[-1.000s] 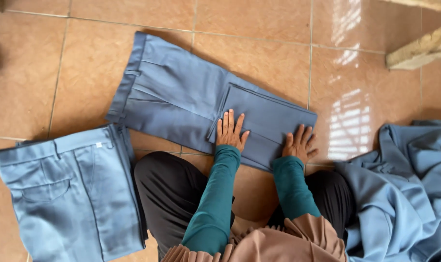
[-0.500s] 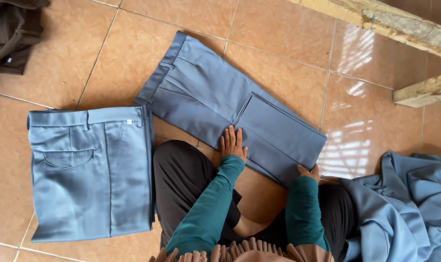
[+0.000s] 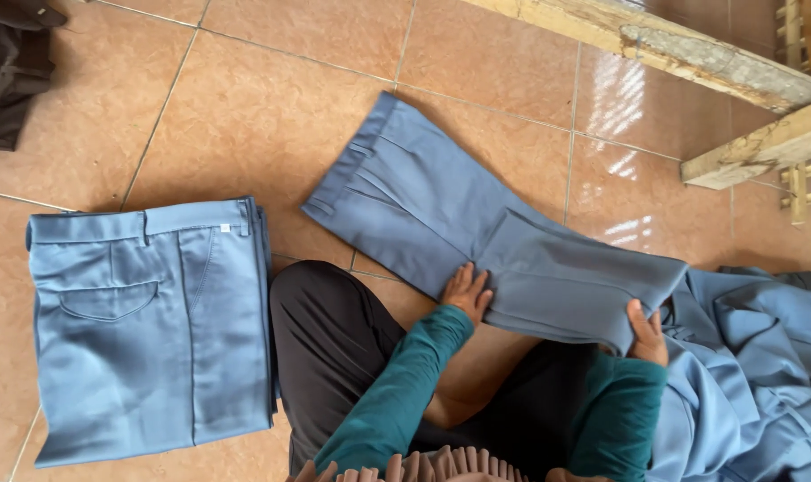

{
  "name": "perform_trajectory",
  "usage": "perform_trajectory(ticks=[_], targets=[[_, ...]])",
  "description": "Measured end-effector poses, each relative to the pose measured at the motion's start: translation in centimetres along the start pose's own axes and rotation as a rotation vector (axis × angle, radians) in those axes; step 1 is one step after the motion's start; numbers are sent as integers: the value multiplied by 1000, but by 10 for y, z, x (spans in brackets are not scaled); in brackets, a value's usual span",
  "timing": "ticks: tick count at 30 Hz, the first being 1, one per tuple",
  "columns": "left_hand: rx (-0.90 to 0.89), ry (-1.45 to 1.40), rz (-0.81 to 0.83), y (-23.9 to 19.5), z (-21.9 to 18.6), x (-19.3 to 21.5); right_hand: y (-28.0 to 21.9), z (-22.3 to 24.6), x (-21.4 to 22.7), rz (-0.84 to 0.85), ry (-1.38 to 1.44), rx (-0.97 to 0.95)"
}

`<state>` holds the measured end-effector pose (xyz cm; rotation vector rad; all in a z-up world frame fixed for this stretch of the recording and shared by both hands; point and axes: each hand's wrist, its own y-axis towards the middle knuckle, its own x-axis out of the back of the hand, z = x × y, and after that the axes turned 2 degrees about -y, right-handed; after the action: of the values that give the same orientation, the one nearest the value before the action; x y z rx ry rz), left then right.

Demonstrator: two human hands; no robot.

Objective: The person sits on a tiled floor and folds several pairs of light blue trousers by hand. They smooth the fabric, fold the legs, and fold the trousers into neat rectangles, stacking them beside them.

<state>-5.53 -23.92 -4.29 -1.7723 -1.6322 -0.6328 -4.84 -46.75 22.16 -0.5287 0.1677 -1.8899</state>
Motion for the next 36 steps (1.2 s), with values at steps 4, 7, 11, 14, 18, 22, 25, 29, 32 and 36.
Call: perform_trajectory(ticks=[4,7,11,14,18,22,25,29,32,36], targets=[[-6,-394,-32,-53,-43,-17,-34,49,-13,-60,64,182],[155,-763,-111,-90,-58,-10,-31,73,-29,-49,68,211],[424,-768,367,-104,-55,19,72,0,-67,285,309,301],[507,-804,372,-108,-53,50,30,19,-154,749,682,155],[460,-747,387,-101,-50,52,4,-20,-204,563,225,342],[391,-659,425,-85,-48,47,49,-159,-205,329,-882,467],[346,-587,469,-77,-41,25,43,-188,-193,316,-1194,512],[270,-479,534,-58,-1,-77,41,-159,-160,325,-1323,532],[85,-325,17,-56,10,-23,63,-149,-136,336,-1346,398],[172,28,-531,-23,24,84,79,-157,-124,325,-1314,388]])
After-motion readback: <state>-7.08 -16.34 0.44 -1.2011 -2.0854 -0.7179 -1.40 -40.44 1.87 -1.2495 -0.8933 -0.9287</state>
